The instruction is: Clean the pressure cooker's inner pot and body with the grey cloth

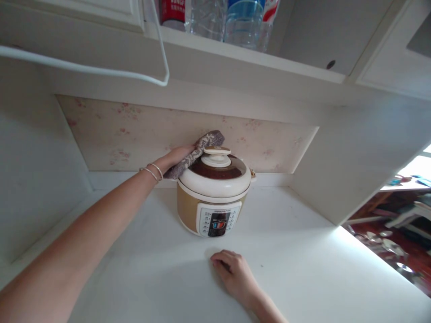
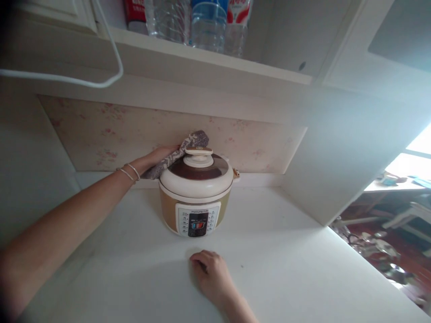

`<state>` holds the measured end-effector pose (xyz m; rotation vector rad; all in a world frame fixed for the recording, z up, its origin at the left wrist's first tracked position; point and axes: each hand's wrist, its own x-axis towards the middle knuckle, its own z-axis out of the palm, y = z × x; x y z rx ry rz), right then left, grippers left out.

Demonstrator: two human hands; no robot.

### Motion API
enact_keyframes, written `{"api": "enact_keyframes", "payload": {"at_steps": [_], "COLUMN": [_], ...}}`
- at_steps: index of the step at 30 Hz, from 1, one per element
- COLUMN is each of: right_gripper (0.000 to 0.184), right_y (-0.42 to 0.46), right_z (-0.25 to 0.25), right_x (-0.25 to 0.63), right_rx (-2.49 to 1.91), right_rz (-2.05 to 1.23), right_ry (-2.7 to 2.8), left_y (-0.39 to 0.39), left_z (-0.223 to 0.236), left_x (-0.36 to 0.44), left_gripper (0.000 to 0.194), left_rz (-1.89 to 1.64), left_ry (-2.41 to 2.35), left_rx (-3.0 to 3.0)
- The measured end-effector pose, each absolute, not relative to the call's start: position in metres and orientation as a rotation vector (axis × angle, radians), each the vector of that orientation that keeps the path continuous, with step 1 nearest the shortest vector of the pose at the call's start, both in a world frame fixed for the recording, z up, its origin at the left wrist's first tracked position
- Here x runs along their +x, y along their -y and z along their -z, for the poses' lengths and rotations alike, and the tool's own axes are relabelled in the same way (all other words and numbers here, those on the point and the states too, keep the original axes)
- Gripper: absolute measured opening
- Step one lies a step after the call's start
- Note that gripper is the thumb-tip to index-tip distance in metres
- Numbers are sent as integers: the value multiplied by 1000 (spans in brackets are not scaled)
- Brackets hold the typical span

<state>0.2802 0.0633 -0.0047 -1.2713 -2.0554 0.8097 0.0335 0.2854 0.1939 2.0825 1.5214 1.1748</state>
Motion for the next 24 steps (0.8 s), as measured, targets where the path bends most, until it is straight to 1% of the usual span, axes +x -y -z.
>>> {"api": "enact_keyframes", "payload": {"at_steps": [3, 7, 11, 14, 16, 19, 22, 24], "right_gripper": [25, 26, 26, 26, 26, 27, 26, 25], "right_y": [-63, -63, -60, -56, -54, -55, -57, -57], "right_z": [5, 6, 7, 7, 7, 8, 8, 8], "right_x": [279, 277, 276, 277, 278, 278, 278, 278], "right_rx": [-1265, -1277, -1293, -1295, -1299, -1293, -1276, -1277], "right_rz": [-796, -782, -765, -750, -746, -740, -716, -702], "right_ry": [2055, 2064, 2062, 2064, 2067, 2080, 2102, 2111], "left_y": [-260, -208, -161, -143, -138, -133, -124, -118], "left_z": [-187, -164, -121, -78, -50, -17, -4, -4], "left_x": [32, 42, 54, 55, 51, 43, 36, 35], "left_gripper": [44, 51, 52, 59, 61, 52, 39, 35], "left_rz": [-1136, -1345, -1587, -1634, -1600, -1443, -1263, -1199], "left_ry": [-1549, -1675, -1644, -1625, -1636, -1594, -1449, -1395], "left_rx": [2156, 2204, 2374, 2518, 2615, 2844, 3104, 3193]}}
